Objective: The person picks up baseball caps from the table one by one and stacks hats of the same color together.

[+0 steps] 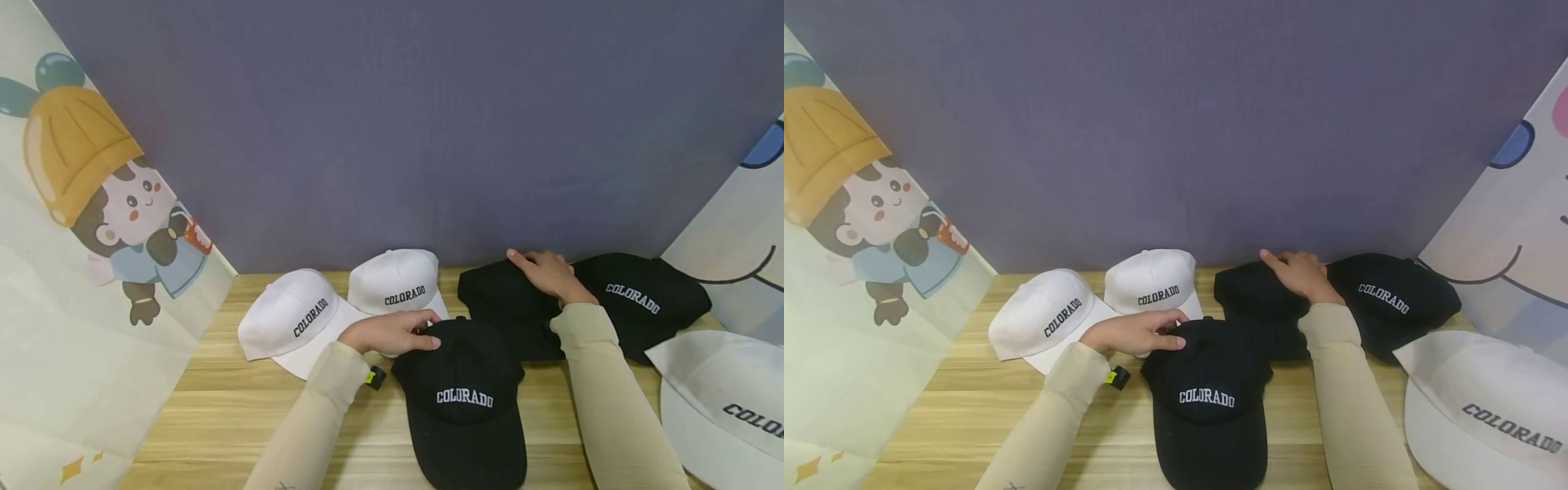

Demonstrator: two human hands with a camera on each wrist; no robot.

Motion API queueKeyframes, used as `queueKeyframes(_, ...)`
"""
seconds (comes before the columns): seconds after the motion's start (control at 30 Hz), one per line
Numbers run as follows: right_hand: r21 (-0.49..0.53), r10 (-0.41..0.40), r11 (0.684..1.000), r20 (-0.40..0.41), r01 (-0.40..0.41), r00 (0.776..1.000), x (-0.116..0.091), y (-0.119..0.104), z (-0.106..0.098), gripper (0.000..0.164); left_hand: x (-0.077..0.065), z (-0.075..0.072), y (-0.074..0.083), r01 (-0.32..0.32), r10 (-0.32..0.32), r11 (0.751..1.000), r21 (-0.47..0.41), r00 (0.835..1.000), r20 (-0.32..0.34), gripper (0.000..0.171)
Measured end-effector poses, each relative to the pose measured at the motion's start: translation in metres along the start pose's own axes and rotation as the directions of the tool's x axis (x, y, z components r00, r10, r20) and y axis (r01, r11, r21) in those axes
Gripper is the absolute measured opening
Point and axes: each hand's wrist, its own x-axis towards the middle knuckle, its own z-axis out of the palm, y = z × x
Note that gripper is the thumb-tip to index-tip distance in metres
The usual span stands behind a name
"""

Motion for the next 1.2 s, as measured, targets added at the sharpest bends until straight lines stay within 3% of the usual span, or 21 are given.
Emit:
queueKeyframes(0.13,0.037,0.003,0.999,-0.047,-0.001,0.999,0.000,-0.002,-0.001,0.090,0.000,0.000,0.000,0.003,-0.002,1.000,0.024,1.000,-0.024,0.023)
queueKeyframes(0.37,0.208,0.031,0.978,-0.044,-0.021,0.999,-0.009,-0.007,-0.008,0.074,0.001,0.001,-0.002,0.011,-0.012,1.000,-0.011,0.999,-0.047,0.012)
queueKeyframes(0.83,0.440,-0.074,0.888,-0.154,0.135,0.985,-0.023,-0.019,-0.024,0.053,0.000,-0.001,-0.006,0.041,-0.041,0.999,0.002,0.997,-0.065,0.008)
queueKeyframes(0.97,0.461,-0.098,0.867,-0.208,0.186,0.973,-0.027,-0.023,-0.032,0.050,0.000,-0.002,-0.008,0.040,-0.038,0.999,0.014,0.996,-0.086,0.008)
queueKeyframes(1.2,0.396,-0.157,0.873,-0.329,0.287,0.931,-0.040,-0.032,-0.048,0.041,0.000,-0.003,-0.010,0.033,-0.033,0.999,0.003,0.995,-0.095,0.008)
